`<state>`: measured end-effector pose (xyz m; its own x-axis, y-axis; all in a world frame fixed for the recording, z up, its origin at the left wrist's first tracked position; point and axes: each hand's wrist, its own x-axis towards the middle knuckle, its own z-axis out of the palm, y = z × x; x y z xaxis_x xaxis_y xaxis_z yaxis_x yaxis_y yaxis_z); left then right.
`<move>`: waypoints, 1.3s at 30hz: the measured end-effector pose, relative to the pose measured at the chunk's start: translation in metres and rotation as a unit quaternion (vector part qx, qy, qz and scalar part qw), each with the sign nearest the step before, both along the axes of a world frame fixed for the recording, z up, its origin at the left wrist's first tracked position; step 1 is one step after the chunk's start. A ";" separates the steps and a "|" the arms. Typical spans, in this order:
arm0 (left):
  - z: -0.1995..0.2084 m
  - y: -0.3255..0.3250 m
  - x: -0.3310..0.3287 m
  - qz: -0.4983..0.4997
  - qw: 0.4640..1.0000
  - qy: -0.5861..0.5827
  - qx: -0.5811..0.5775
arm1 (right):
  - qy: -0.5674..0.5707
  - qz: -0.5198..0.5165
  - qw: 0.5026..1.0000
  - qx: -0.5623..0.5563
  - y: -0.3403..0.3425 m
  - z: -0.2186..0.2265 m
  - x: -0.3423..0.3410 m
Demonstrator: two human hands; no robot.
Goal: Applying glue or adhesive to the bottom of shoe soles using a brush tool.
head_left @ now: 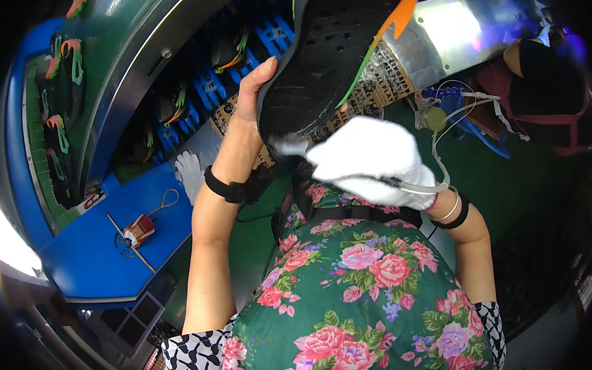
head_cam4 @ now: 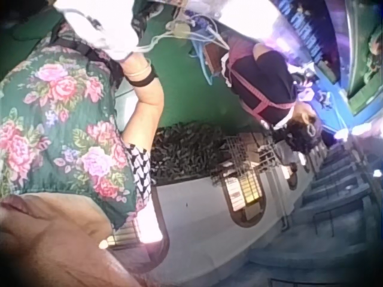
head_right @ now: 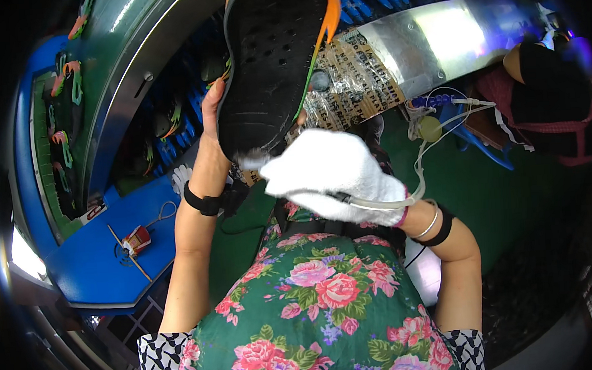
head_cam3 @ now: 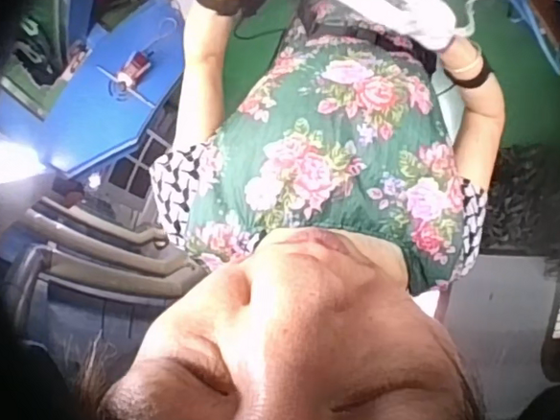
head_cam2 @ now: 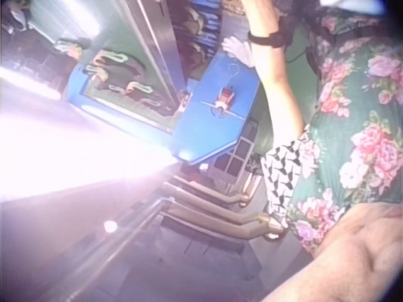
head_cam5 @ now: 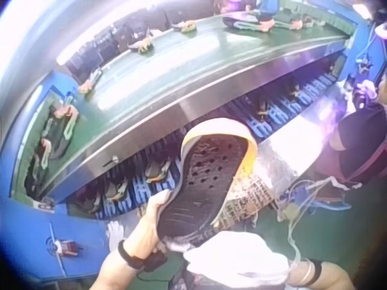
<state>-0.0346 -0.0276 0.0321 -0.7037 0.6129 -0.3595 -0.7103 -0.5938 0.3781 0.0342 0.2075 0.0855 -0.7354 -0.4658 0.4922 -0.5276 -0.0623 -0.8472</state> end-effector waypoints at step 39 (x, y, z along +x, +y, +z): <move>0.055 -0.013 0.041 0.083 0.919 0.050 0.383 | -0.451 -0.153 0.759 -0.443 0.047 -0.058 0.017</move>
